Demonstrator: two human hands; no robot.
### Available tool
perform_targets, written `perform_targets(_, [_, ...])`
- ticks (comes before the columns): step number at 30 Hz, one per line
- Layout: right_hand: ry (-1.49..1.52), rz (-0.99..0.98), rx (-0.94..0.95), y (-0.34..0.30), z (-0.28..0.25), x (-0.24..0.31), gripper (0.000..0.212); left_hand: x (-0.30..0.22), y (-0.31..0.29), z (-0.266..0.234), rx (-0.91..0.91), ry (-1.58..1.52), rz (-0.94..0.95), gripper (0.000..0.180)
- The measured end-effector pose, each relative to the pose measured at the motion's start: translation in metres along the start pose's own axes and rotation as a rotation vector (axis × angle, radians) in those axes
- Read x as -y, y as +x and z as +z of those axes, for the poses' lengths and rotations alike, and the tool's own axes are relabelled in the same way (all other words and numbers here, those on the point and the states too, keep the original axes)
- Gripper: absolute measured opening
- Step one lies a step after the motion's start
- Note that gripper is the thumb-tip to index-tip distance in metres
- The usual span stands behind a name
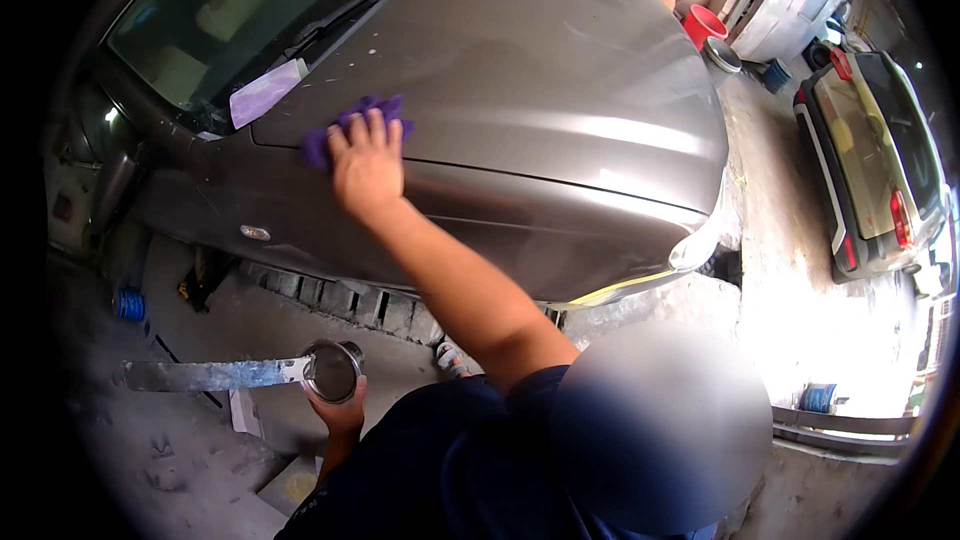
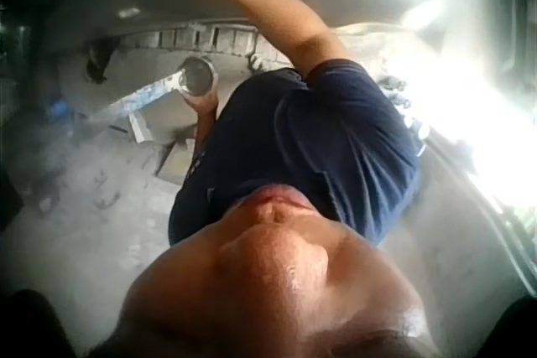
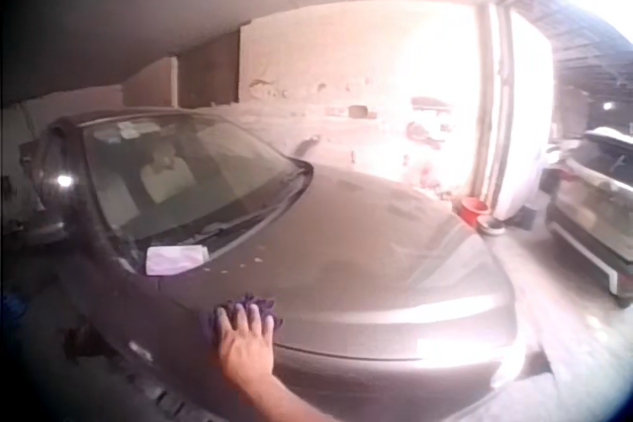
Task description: The person applies grey body filler to the front bumper and hood of a silver car using a metal spreader. They repeatedly scoop filler from a container and spread it onto the vehicle's surface, occasionally wiping the area with a purple cloth. The person also pours a liquid from a white bottle into the filler container during the process.
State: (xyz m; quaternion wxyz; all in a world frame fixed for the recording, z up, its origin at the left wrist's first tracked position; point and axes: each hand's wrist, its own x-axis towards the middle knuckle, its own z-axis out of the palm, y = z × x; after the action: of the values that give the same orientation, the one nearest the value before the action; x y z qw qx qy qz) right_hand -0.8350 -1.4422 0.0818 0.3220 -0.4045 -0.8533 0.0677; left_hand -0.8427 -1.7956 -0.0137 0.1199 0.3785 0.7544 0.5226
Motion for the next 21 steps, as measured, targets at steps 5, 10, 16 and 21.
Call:
perform_targets(5, [0.031,-0.272,-0.081,-0.048,-0.010,0.011,0.049,0.023,-0.004,-0.011,-0.064,0.157,0.012,0.099])
perform_targets(10, [-0.140,-0.137,-0.032,-0.138,-0.059,-0.086,0.061,0.020,0.000,-0.008,0.008,0.160,0.019,0.093])
perform_targets(16, [-0.280,0.105,-0.287,-0.228,-0.105,-0.209,0.056,0.006,0.007,0.004,-0.012,0.050,0.066,0.094])
perform_targets(21, [-0.279,0.083,-0.327,-0.188,-0.072,-0.156,0.056,0.013,0.009,0.001,0.083,-0.010,0.092,0.090])
